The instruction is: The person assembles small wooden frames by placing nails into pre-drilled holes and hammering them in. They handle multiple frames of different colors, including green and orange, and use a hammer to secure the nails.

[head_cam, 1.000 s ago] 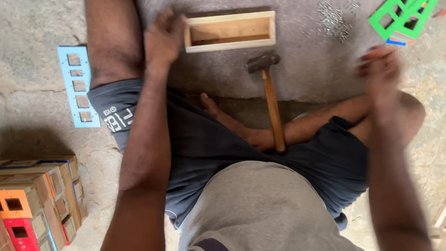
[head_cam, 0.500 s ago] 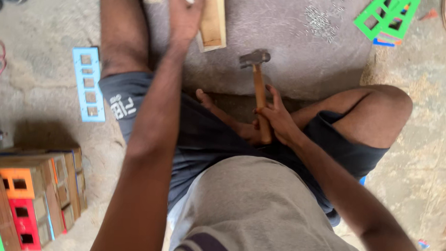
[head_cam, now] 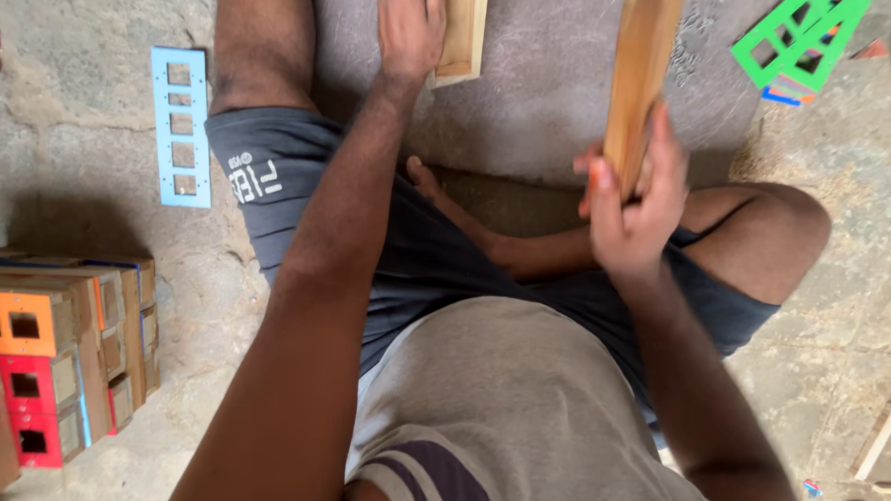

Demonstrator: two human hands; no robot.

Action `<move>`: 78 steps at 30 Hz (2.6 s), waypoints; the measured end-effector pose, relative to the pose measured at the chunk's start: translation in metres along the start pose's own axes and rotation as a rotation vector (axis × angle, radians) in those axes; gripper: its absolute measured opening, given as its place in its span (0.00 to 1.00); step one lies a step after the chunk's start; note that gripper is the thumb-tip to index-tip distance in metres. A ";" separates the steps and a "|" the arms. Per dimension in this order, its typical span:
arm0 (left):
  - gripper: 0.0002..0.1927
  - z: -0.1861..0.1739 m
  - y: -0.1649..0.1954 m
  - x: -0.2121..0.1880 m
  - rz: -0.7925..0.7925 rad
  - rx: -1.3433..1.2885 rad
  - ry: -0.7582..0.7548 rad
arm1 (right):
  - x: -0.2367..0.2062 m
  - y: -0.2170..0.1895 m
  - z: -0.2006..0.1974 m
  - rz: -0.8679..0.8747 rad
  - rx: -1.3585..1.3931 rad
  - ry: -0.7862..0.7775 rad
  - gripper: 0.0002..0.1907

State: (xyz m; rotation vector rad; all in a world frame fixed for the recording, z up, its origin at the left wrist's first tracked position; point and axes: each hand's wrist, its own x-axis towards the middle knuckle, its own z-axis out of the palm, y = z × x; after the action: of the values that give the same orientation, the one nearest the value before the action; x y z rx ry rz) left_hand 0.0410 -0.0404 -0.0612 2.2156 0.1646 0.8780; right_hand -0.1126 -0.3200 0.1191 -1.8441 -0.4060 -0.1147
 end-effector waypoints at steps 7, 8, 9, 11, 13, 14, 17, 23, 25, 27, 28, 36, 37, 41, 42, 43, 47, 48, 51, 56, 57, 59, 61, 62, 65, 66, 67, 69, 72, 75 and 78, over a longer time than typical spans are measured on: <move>0.21 -0.017 0.015 0.006 -0.246 -0.181 -0.228 | 0.124 -0.085 0.018 0.085 -0.650 -0.490 0.28; 0.22 -0.020 0.015 0.004 -0.200 -0.133 -0.208 | 0.128 -0.090 0.020 0.141 -0.749 -0.585 0.28; 0.23 -0.021 0.014 0.001 -0.153 -0.089 -0.192 | 0.130 -0.094 0.020 0.102 -0.687 -0.533 0.26; 0.26 -0.021 0.012 -0.002 -0.112 -0.123 -0.163 | 0.130 -0.096 0.017 0.002 -0.574 -0.423 0.22; 0.28 -0.020 0.010 -0.008 -0.151 -0.261 -0.167 | 0.124 -0.093 0.013 -0.085 -0.445 -0.335 0.18; 0.25 -0.018 0.010 -0.009 -0.144 -0.226 -0.162 | 0.118 -0.089 0.012 -0.119 -0.379 -0.294 0.16; 0.24 -0.013 0.008 -0.013 -0.085 -0.155 -0.117 | 0.104 -0.069 0.006 -0.177 -0.418 -0.258 0.23; 0.25 -0.019 0.014 -0.018 -0.142 -0.280 -0.165 | 0.073 -0.016 -0.034 0.366 -0.359 -0.224 0.29; 0.25 -0.019 0.019 -0.019 -0.179 -0.225 -0.187 | 0.043 0.007 -0.030 0.360 -0.155 -0.166 0.29; 0.33 -0.019 0.020 -0.016 -0.213 -0.292 0.022 | 0.014 0.032 -0.022 0.363 -0.117 -0.157 0.31; 0.37 -0.021 0.016 -0.015 -0.222 -0.320 0.124 | -0.003 0.042 -0.020 0.451 -0.067 -0.153 0.32; 0.26 -0.075 -0.050 -0.022 -0.639 0.042 -0.110 | -0.078 0.097 -0.035 0.929 0.105 -0.119 0.33; 0.26 -0.081 -0.050 -0.025 -0.600 0.290 -0.322 | -0.075 0.101 -0.037 0.928 0.108 -0.127 0.32; 0.40 -0.087 -0.017 -0.040 -0.218 0.427 -0.357 | -0.063 0.109 -0.040 0.937 0.141 -0.182 0.32; 0.39 -0.083 -0.007 -0.041 -0.020 0.313 -0.491 | -0.061 0.109 -0.039 0.927 0.178 -0.179 0.33; 0.37 -0.076 0.003 -0.042 0.170 0.189 -0.625 | -0.059 0.110 -0.039 0.921 0.210 -0.179 0.33; 0.57 -0.035 0.029 -0.049 0.368 0.360 -0.999 | -0.056 0.113 -0.040 1.033 0.180 -0.205 0.34; 0.56 -0.024 0.029 -0.050 0.298 0.370 -0.920 | -0.056 0.115 -0.040 1.002 0.231 -0.160 0.34; 0.55 -0.001 0.025 -0.052 0.144 0.382 -0.809 | -0.057 0.120 -0.039 0.927 0.344 0.010 0.31; 0.59 0.014 0.016 -0.054 0.204 0.468 -0.755 | -0.056 0.132 -0.035 0.832 0.258 0.194 0.30; 0.59 0.015 0.014 -0.054 0.192 0.472 -0.784 | -0.055 0.135 -0.032 0.843 0.247 0.160 0.30; 0.59 0.017 0.009 -0.057 0.163 0.476 -0.843 | -0.057 0.138 -0.024 0.865 0.219 0.092 0.30; 0.57 0.017 0.002 -0.062 0.152 0.446 -0.823 | -0.062 0.138 -0.015 0.894 0.303 -0.008 0.31; 0.56 0.016 -0.001 -0.065 0.148 0.431 -0.815 | -0.066 0.136 -0.011 0.909 0.346 -0.056 0.32; 0.55 0.015 -0.009 -0.073 0.363 0.302 -0.497 | -0.070 0.128 -0.015 0.954 0.174 -0.034 0.28; 0.56 0.014 -0.010 -0.075 0.395 0.326 -0.460 | -0.067 0.126 -0.027 0.683 -0.049 -0.131 0.28; 0.57 0.015 -0.011 -0.073 0.433 0.361 -0.402 | -0.056 0.127 -0.044 0.386 -0.268 -0.219 0.28; 0.56 0.014 -0.009 -0.068 0.323 0.261 -0.480 | -0.020 0.138 -0.087 -0.033 -0.881 -0.062 0.27; 0.53 0.008 0.000 -0.057 0.388 0.275 -0.460 | 0.055 0.170 -0.173 0.261 -0.772 0.061 0.24; 0.55 0.001 0.013 -0.045 0.145 0.393 -0.725 | 0.122 0.215 -0.219 0.327 -1.086 0.137 0.29; 0.53 -0.005 0.026 -0.036 0.085 0.434 -0.804 | 0.147 0.251 -0.205 0.320 -1.121 0.462 0.46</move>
State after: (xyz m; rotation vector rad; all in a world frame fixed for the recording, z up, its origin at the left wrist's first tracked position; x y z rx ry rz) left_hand 0.0064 -0.0691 -0.0605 2.8163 -0.1395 -0.0765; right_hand 0.1339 -0.5447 -0.0036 -2.8386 0.3825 -0.6322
